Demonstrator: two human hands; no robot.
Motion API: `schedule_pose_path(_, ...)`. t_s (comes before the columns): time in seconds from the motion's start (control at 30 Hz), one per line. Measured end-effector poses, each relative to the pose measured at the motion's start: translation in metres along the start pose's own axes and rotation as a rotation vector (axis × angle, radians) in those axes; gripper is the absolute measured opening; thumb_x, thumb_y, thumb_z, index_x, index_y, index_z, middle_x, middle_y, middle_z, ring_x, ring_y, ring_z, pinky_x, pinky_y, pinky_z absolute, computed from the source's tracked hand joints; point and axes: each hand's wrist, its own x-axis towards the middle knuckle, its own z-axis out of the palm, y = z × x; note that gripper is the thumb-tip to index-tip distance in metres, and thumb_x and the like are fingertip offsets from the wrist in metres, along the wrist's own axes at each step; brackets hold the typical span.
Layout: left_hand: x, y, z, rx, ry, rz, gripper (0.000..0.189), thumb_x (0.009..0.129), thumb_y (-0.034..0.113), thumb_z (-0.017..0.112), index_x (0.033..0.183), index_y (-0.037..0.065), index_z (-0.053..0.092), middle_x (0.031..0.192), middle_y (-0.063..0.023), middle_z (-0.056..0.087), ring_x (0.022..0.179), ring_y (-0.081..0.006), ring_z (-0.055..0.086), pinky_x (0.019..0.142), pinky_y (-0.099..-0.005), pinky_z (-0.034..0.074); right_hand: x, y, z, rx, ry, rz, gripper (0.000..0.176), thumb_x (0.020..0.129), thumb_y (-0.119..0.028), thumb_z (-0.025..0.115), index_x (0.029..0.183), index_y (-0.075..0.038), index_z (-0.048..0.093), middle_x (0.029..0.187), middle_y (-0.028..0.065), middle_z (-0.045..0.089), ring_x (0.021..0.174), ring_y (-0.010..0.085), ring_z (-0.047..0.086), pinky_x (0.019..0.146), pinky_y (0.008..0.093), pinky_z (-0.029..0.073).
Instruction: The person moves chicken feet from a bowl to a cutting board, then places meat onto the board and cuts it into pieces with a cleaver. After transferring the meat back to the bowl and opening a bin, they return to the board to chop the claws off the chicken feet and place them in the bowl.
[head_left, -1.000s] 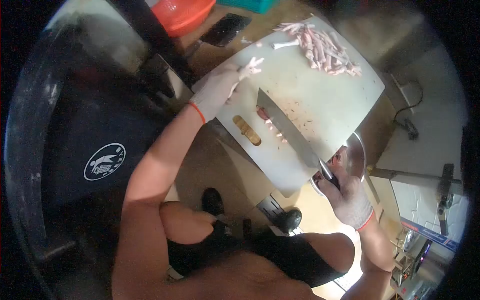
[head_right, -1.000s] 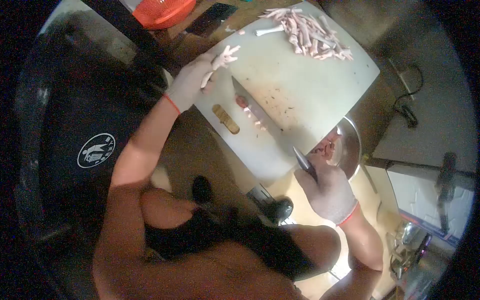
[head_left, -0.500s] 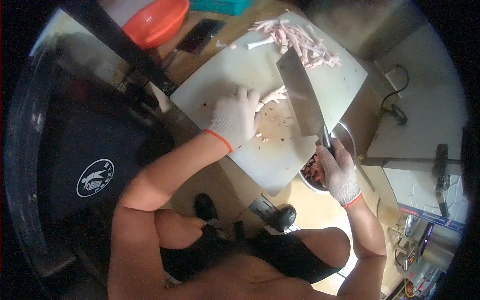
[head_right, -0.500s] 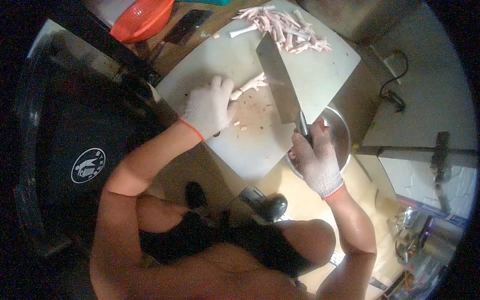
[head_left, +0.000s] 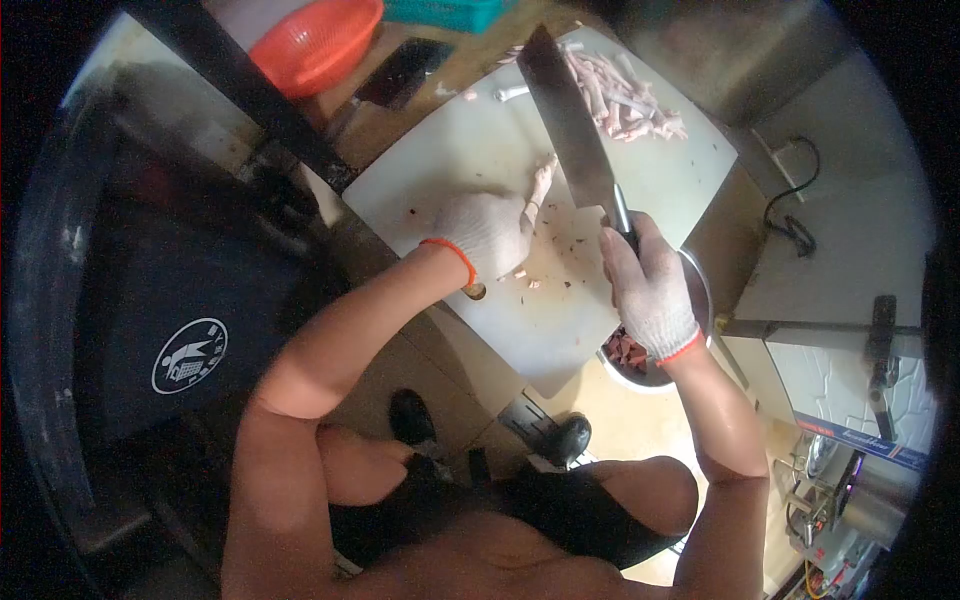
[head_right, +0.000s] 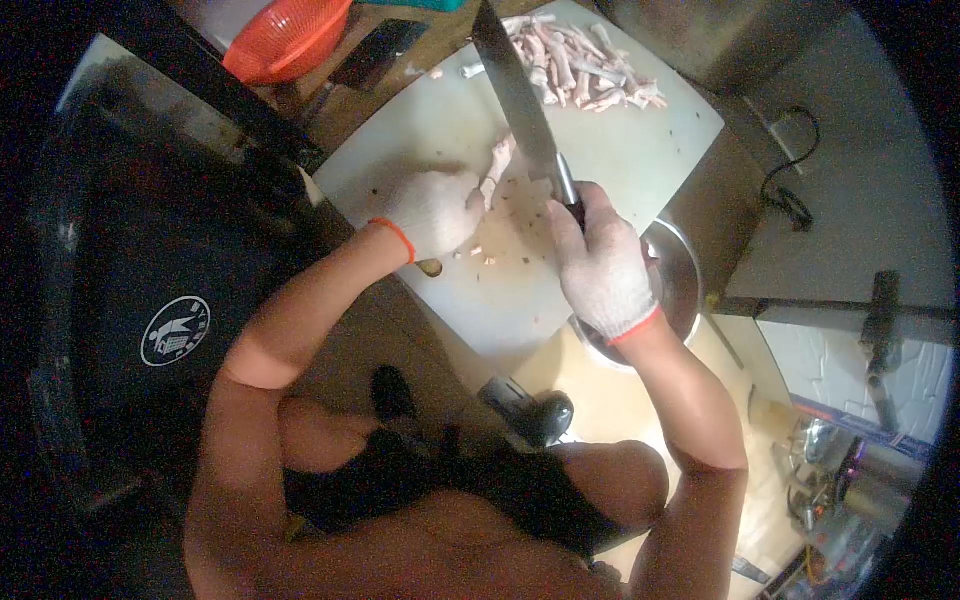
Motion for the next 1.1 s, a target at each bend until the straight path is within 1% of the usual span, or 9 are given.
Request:
schedule_pose_path(0.13,-0.003,0.010,-0.001,-0.034,-0.073,-0.005,0.036,0.118,0.034,0.056,0.115,0.005,0.077,0.106,-0.0281,0.083,0.100,-0.0529,0.081,0.095,-0.0654,0.064,0.020,0.007,0.014,-0.150,-0.001,-0.129,0.027,0.120,-0.027,0.067,0.121,0.000,0.067,0.084,0.0316,0.073,0.083,0.0549,0.077,0.073,0.0570,0.058)
schedule_pose_path(0.27,-0.003,0.002,0.013,0.004,-0.019,0.036,0.038,0.119,0.037,0.056,0.116,0.006,0.077,0.106,-0.0266,0.084,0.096,-0.0502,0.082,0.092,-0.0645,0.065,0.029,0.004,0.014,-0.238,-0.057,-0.115,0.028,0.120,-0.027,0.067,0.123,0.001,0.067,0.085,0.0323,0.072,0.082,0.0514,0.077,0.076,0.0560,0.059)
schedule_pose_path(0.33,-0.003,0.003,0.013,0.045,0.021,0.058,0.038,0.119,0.038,0.057,0.114,0.006,0.077,0.105,-0.0258,0.084,0.094,-0.0492,0.083,0.090,-0.0641,0.065,0.025,-0.021,0.003,-0.037,0.012,-0.137,0.028,0.120,-0.026,0.067,0.125,0.002,0.069,0.083,0.0273,0.071,0.079,0.0387,0.077,0.078,0.0517,0.059)
schedule_pose_path(0.4,-0.005,0.012,0.002,0.039,-0.099,-0.008,0.033,0.115,0.035,0.064,0.121,0.008,0.082,0.108,-0.0251,0.087,0.102,-0.0443,0.087,0.093,-0.0596,0.068,0.019,-0.058,-0.014,0.109,0.126,-0.296,0.030,0.123,-0.027,0.066,0.134,0.000,0.068,0.084,0.0058,0.068,0.078,0.0122,0.065,0.070,0.0357,0.054)
schedule_pose_path(0.5,-0.007,0.013,0.003,0.021,-0.059,-0.031,0.032,0.111,0.038,0.073,0.123,0.009,0.081,0.109,-0.0218,0.087,0.101,-0.0425,0.087,0.092,-0.0573,0.068,0.023,-0.086,-0.019,0.343,0.280,-0.452,0.026,0.124,-0.026,0.063,0.134,-0.002,0.068,0.084,0.0016,0.067,0.070,0.0062,0.060,0.060,0.0293,0.048)
schedule_pose_path(0.63,-0.010,0.005,0.015,0.048,0.054,0.064,0.029,0.114,0.035,0.066,0.116,0.008,0.075,0.098,-0.0235,0.083,0.088,-0.0462,0.083,0.086,-0.0612,0.067,0.055,0.007,0.020,-0.434,-0.147,-0.142,0.051,0.117,-0.040,0.066,0.133,0.009,0.068,0.103,0.0454,0.075,0.108,0.0630,0.077,0.092,0.0633,0.062)
schedule_pose_path(0.77,-0.015,0.009,0.027,0.143,0.079,0.085,0.031,0.112,0.037,0.068,0.118,0.007,0.074,0.102,-0.0214,0.084,0.089,-0.0424,0.085,0.083,-0.0591,0.068,0.047,-0.013,0.017,-0.391,-0.208,0.010,0.058,0.119,-0.049,0.062,0.123,0.008,0.069,0.103,0.0435,0.076,0.109,0.0628,0.076,0.100,0.0644,0.060)
schedule_pose_path(0.9,-0.020,0.022,0.024,0.244,0.128,0.015,0.036,0.112,0.041,0.068,0.120,0.007,0.073,0.108,-0.0193,0.083,0.091,-0.0409,0.085,0.083,-0.0568,0.068,0.034,-0.012,0.019,-0.386,-0.164,-0.186,0.047,0.121,-0.037,0.060,0.116,0.009,0.067,0.094,0.0407,0.073,0.099,0.0595,0.077,0.087,0.0579,0.060)
schedule_pose_path(1.1,-0.013,0.002,0.033,0.260,0.140,-0.011,0.038,0.114,0.046,0.067,0.120,0.009,0.074,0.111,-0.0186,0.083,0.094,-0.0387,0.085,0.081,-0.0555,0.067,-0.008,-0.003,-0.010,-0.389,-0.249,0.159,0.055,0.119,-0.044,0.061,0.125,0.009,0.072,0.108,0.0412,0.077,0.108,0.0547,0.081,0.098,0.0606,0.062)
